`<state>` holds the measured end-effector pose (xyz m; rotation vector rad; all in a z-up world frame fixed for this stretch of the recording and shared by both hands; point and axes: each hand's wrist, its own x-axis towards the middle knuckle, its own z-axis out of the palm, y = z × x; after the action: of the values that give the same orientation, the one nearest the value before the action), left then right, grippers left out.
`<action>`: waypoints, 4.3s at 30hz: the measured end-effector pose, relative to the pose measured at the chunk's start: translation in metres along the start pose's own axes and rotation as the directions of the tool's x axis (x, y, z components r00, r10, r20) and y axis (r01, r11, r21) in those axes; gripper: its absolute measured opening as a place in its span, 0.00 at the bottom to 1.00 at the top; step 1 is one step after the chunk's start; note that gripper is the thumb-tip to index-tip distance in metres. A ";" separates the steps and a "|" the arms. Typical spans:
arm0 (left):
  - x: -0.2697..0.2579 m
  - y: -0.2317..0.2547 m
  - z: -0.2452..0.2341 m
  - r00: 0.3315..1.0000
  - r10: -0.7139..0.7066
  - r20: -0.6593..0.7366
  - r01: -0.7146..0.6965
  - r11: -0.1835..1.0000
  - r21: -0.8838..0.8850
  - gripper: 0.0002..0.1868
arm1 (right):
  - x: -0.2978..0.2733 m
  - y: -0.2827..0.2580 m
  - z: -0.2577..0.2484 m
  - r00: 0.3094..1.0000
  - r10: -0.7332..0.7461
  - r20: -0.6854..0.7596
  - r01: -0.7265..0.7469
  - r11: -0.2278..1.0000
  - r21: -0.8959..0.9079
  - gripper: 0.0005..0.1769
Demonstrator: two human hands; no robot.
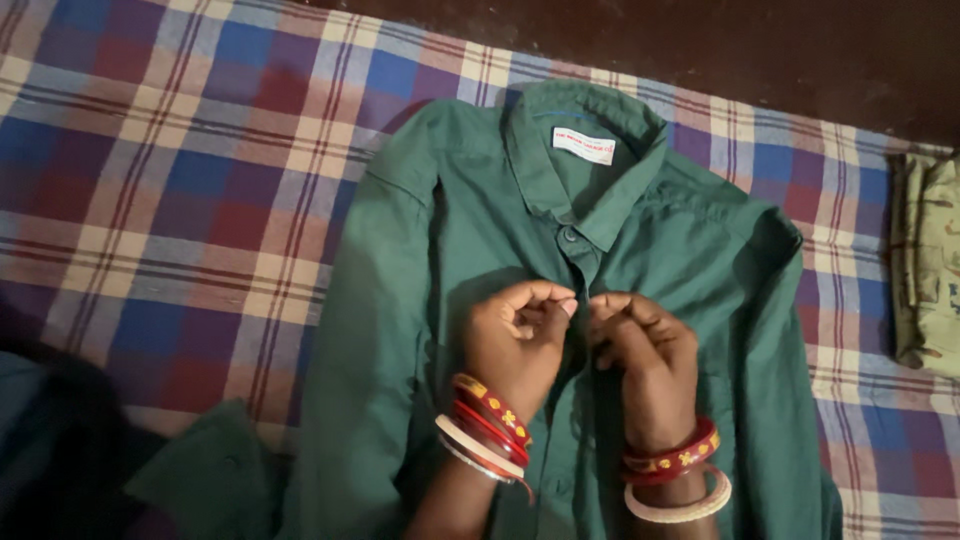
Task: The person buttons a green shirt laid flat on a bed, handling the buttons and the fabric by hand and then smoothing the garment flat.
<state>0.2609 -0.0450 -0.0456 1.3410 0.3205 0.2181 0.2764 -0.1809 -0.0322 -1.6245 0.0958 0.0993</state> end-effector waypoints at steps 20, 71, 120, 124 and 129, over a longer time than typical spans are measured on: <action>0.004 -0.002 -0.014 0.985 0.172 0.028 -0.174 0.973 0.153 0.05 | -0.006 -0.003 0.019 0.972 -0.225 0.070 0.232 0.967 -0.108 0.03; -0.169 -0.026 -0.087 0.927 0.138 0.349 -0.358 0.608 0.708 0.39 | -0.222 0.090 -0.005 0.759 -0.592 0.270 0.615 0.517 -0.595 0.29; -0.322 0.046 -0.080 0.816 -0.499 0.291 -0.344 -0.015 0.939 0.10 | -0.321 0.031 -0.021 0.866 0.230 0.445 0.438 0.082 -0.895 0.19; -0.320 0.054 -0.077 0.798 -0.523 0.299 -0.362 -0.019 0.932 0.10 | -0.320 0.039 -0.024 0.886 0.219 0.408 0.369 0.200 -0.908 0.20; -0.275 0.043 -0.083 0.799 -0.495 0.340 -0.374 0.034 0.927 0.11 | -0.307 0.026 -0.024 0.894 0.213 0.395 0.339 0.253 -0.906 0.21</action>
<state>-0.0244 -0.0526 0.0081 2.7934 -0.1341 -0.7803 -0.0314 -0.2061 -0.0187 -2.8546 -0.5360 0.5814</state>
